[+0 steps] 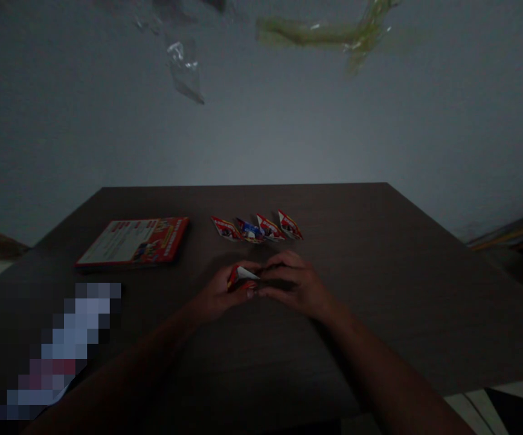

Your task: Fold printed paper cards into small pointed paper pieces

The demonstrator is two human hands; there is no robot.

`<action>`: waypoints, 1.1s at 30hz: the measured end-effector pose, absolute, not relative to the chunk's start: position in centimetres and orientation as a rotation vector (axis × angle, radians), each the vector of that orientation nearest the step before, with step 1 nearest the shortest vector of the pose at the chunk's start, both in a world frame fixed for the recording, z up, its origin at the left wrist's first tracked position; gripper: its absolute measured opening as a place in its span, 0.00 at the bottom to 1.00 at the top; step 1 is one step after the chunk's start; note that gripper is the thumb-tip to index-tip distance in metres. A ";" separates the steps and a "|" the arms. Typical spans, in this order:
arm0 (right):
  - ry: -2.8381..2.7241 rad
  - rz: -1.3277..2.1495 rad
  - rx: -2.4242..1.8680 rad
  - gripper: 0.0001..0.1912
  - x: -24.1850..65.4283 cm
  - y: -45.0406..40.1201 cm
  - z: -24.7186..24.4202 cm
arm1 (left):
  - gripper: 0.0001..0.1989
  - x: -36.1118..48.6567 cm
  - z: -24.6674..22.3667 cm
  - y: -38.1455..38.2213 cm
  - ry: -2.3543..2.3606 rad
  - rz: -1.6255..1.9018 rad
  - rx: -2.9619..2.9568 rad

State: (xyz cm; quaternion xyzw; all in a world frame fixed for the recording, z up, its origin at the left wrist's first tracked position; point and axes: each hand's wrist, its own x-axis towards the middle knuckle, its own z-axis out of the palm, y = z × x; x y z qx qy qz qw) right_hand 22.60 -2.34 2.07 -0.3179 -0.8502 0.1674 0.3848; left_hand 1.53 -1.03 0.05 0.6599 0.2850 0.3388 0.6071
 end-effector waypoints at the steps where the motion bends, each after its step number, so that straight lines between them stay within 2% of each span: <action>1: -2.162 0.434 -0.810 0.11 22.6 -2.3 2.0 | 0.20 1.5 -0.1 -0.9 0.649 0.803 1.459; 6: -2.155 0.498 -0.812 0.11 22.7 -2.2 1.6 | 0.22 1.8 -0.7 -0.7 0.588 0.888 1.056; 10: -2.156 0.550 -0.821 0.09 22.8 -2.2 1.7 | 0.22 1.9 -0.5 -0.9 0.453 0.797 0.844; 19: -2.123 0.650 -0.837 0.05 22.6 -2.1 1.3 | 0.22 1.6 -0.1 -1.2 0.281 0.530 0.835; 28: -2.133 0.715 -0.825 0.03 22.3 -2.4 1.3 | 0.24 2.0 -0.6 -1.7 0.261 0.456 0.833; 33: -2.079 0.739 -0.804 0.03 21.7 -2.4 1.4 | 0.16 2.1 -0.6 -1.8 0.262 0.416 0.841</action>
